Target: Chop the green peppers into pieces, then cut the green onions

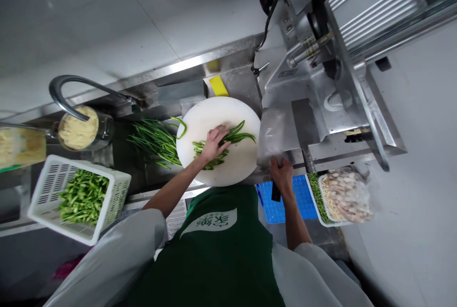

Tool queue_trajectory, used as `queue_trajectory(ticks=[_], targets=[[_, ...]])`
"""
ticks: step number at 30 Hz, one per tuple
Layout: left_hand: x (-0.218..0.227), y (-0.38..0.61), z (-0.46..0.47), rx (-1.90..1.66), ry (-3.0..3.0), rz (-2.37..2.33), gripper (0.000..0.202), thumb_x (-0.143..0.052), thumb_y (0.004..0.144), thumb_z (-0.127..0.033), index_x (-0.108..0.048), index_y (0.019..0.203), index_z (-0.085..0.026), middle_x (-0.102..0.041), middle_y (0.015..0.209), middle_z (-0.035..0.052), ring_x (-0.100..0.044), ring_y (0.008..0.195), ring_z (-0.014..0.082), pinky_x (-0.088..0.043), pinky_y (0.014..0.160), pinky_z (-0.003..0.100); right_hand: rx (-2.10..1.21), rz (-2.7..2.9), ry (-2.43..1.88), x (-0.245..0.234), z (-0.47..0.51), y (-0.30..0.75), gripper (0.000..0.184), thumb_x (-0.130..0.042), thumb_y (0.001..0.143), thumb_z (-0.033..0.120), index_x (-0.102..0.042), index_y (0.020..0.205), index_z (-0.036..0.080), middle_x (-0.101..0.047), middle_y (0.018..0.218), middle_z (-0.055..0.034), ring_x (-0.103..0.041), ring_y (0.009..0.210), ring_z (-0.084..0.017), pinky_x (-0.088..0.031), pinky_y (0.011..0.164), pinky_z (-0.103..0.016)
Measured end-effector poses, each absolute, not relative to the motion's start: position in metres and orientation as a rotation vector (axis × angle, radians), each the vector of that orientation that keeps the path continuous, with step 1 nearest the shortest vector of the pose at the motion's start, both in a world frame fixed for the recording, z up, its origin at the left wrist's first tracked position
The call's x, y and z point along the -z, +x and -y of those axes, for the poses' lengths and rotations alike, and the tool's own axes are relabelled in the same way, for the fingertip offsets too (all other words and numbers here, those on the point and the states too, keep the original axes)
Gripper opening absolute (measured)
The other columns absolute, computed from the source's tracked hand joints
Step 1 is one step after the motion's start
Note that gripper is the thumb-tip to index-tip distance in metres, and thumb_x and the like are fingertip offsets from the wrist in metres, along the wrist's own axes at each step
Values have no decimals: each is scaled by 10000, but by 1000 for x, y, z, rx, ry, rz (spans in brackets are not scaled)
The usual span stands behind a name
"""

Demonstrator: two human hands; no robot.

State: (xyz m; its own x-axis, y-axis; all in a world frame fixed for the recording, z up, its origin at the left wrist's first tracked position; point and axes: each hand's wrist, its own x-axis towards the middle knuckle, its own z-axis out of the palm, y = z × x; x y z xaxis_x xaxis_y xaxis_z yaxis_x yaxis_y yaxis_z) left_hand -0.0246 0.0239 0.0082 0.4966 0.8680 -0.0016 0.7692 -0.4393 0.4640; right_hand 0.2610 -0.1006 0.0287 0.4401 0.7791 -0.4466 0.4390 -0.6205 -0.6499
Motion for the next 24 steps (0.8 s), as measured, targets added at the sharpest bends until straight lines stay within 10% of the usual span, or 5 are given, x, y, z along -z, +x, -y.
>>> queue_trajectory(ticks=[6, 15, 24], targets=[[-5, 16, 1, -233, 2283, -1658, 704, -345, 1041, -477, -169, 1648, -166, -190, 1693, 121, -133, 1583, 286, -103, 1278, 548, -1080, 1312, -2175, -14, 55, 238, 370, -528, 873, 536, -633, 784, 192, -650, 621, -83, -649, 713, -242, -443, 632, -296], [1, 14, 1, -228, 2268, -1746, 745, -310, 1048, -508, -124, 1644, -103, -142, 1693, 149, -100, 1588, 274, -30, 1281, 574, -966, 1641, -2186, 6, 19, 227, 312, -519, 890, 460, -636, 784, 190, -731, 867, -156, -672, 904, -262, -450, 760, -291], [9, 18, -5, -234, 2229, -1736, 750, -337, 1041, -527, -142, 1646, -130, -156, 1692, 135, -100, 1587, 268, -22, 1286, 557, -1100, 1619, -2250, 7, 42, 233, 332, -557, 899, 485, -617, 753, 193, -678, 697, -89, -642, 701, -217, -405, 637, -289]])
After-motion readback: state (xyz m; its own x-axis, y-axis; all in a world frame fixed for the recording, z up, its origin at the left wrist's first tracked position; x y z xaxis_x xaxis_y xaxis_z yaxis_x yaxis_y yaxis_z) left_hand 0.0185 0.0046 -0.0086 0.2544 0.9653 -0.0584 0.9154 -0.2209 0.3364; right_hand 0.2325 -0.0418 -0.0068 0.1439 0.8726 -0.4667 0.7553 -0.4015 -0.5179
